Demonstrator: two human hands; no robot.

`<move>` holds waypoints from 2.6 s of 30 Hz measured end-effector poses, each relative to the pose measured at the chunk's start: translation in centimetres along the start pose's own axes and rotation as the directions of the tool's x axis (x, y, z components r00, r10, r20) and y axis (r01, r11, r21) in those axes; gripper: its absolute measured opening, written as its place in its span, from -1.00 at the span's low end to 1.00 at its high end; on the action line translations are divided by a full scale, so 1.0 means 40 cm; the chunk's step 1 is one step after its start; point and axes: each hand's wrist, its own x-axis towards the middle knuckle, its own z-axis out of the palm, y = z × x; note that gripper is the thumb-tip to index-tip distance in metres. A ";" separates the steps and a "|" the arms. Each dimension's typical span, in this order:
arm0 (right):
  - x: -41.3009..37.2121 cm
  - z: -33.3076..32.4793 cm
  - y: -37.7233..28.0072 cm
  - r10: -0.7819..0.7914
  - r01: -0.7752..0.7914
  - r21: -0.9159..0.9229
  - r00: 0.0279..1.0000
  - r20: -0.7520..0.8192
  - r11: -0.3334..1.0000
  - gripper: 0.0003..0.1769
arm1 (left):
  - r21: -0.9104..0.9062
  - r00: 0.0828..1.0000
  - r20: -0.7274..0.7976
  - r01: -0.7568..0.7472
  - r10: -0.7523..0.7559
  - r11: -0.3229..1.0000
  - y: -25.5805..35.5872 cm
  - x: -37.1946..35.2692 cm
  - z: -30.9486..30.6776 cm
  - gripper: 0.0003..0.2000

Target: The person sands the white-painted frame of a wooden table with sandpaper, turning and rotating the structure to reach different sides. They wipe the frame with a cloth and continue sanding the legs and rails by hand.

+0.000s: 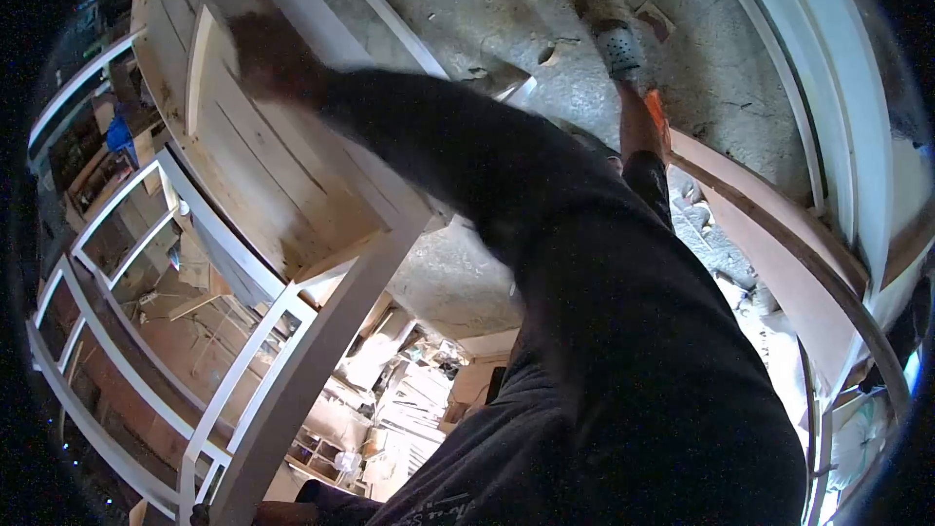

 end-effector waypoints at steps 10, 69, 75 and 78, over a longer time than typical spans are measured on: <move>-0.606 -0.287 -0.215 0.473 -0.617 0.368 0.779 0.411 0.696 -0.50 | 0.039 0.996 -0.027 0.090 -0.089 0.995 -0.042 -0.032 0.014 -0.59; 0.307 0.009 0.027 0.226 -0.321 0.111 0.836 0.501 0.940 0.01 | 0.537 0.510 0.743 -0.067 -0.434 0.841 -1.059 -0.230 1.592 -0.46; 0.063 -0.157 -0.023 0.264 -0.366 0.104 0.813 0.518 0.925 -0.02 | 0.518 0.550 0.750 -0.145 -0.367 0.843 -1.079 -0.227 1.591 -0.59; 0.022 -0.171 -0.082 0.271 -0.374 0.111 0.818 0.508 0.921 -0.03 | 0.372 0.613 0.757 -0.120 -0.226 0.921 -1.033 -0.214 1.573 -0.61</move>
